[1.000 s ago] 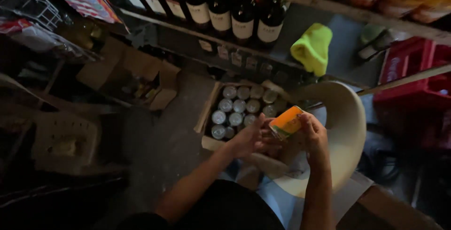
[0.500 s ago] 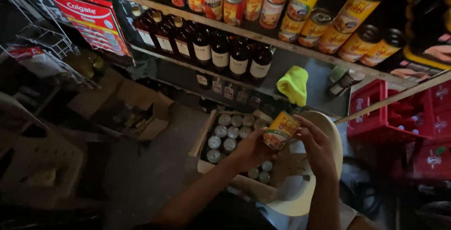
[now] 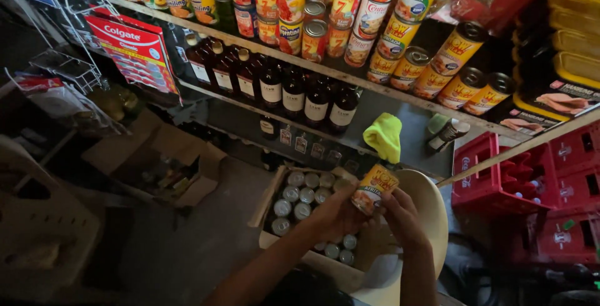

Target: Restocking store shelves with canned goods from a box.

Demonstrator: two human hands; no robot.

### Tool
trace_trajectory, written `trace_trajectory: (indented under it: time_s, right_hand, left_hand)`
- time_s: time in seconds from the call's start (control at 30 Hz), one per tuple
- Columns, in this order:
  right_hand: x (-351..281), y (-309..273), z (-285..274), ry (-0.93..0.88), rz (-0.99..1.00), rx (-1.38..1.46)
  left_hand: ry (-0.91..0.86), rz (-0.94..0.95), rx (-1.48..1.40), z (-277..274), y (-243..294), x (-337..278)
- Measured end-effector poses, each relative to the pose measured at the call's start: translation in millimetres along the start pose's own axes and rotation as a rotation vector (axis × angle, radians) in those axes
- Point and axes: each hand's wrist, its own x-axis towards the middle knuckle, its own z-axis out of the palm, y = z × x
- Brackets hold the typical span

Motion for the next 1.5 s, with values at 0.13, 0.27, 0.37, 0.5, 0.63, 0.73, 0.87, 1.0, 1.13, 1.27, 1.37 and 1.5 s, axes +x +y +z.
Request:
trace_trajectory:
  time_s: [0.13,0.27,0.37,0.5,0.63,0.73,0.87,1.0,1.13,1.27,1.37,1.5]
  right_hand:
    - [-1.6,-29.2,35.4,-0.027,-0.008,-0.018]
    - [2.2,-29.8,38.7,-0.023,-0.003,-0.119]
    - [5.5,-22.9,36.1,0.009,0.017,-0.16]
    - [8.5,-28.6,46.0,0.056,0.015,-0.227]
    - [8.0,-44.0,61.7,0.074,-0.032,-0.305]
    - [17.7,-45.3,57.9,0.126,-0.036,-0.437]
    - [43.0,-65.3,50.8,0.076,-0.029,-0.488]
    - [97.9,-102.3,31.7,0.047,-0.136,-0.545]
    - [141.9,-189.1,66.9,0.257,-0.83,-0.906]
    - [187.4,-256.4,113.3,0.375,-0.944,-0.711]
    - [222.7,-271.0,117.1,0.419,-1.149,-0.732]
    - [248.7,-272.2,107.6,0.628,-1.287,-1.148]
  left_hand:
    - [0.017,0.043,0.162,-8.0,1.7,-2.7]
    - [0.01,0.118,0.232,-36.9,-2.4,6.3]
    - [0.043,0.104,0.224,-17.5,7.0,0.3]
    - [0.238,0.13,0.414,-35.0,7.8,8.7]
    - [0.284,0.173,0.601,-39.6,14.8,10.0]
    - [0.316,0.146,0.789,-7.1,26.7,-2.6]
    - [0.304,0.293,0.894,-1.4,50.8,16.2]
    - [0.141,0.618,1.005,-8.0,91.6,61.2]
    - [0.08,0.603,0.845,41.1,137.7,73.7]
    - [0.175,0.748,0.866,98.8,163.8,58.4]
    - [0.166,0.802,0.823,102.4,170.9,59.6]
    - [0.234,0.732,0.884,89.1,173.7,56.1]
